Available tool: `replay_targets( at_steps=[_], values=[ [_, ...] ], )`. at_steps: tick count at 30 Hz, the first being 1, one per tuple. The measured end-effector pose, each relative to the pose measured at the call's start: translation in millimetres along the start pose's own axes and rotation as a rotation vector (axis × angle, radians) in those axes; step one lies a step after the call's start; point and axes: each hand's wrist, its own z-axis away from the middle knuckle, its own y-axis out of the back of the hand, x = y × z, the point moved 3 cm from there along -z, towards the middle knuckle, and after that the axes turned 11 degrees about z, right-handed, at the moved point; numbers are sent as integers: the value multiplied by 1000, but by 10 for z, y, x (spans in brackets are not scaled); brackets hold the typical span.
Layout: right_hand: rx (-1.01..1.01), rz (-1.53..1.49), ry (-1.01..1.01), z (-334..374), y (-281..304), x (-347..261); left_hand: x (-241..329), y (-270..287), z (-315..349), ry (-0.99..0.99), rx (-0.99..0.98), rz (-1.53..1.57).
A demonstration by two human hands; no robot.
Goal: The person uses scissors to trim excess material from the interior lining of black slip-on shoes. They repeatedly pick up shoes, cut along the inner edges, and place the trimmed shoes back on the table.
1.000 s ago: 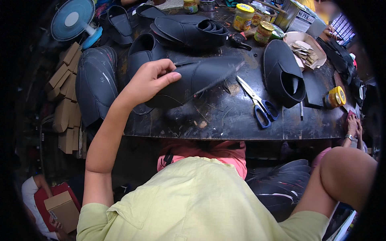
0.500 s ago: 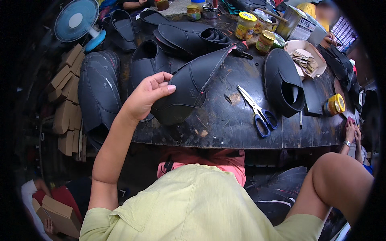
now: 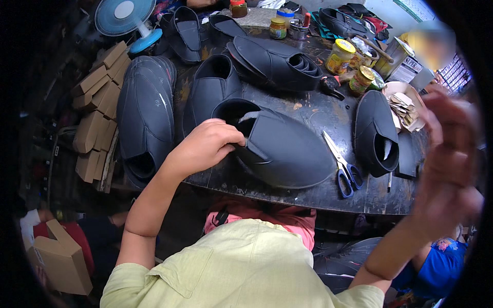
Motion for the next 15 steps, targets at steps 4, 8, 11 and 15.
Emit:
replay_targets(
  at_steps=[4, 8, 11, 15],
  values=[
    [-47, 555, -460, 836, -360, 970, -99, -106, -58, 97, 189, 74],
    [-110, 852, -498, 1521, -593, 1477, -1, -406, -265, 198, 386, 108],
    [-49, 1036, -572, 1877, -751, 1740, 16, -620, -433, 305, 268, 167],
    [91, 1018, -485, 2090, -697, 1860, 65, -478, -403, 177, 390, 357]
  ],
)
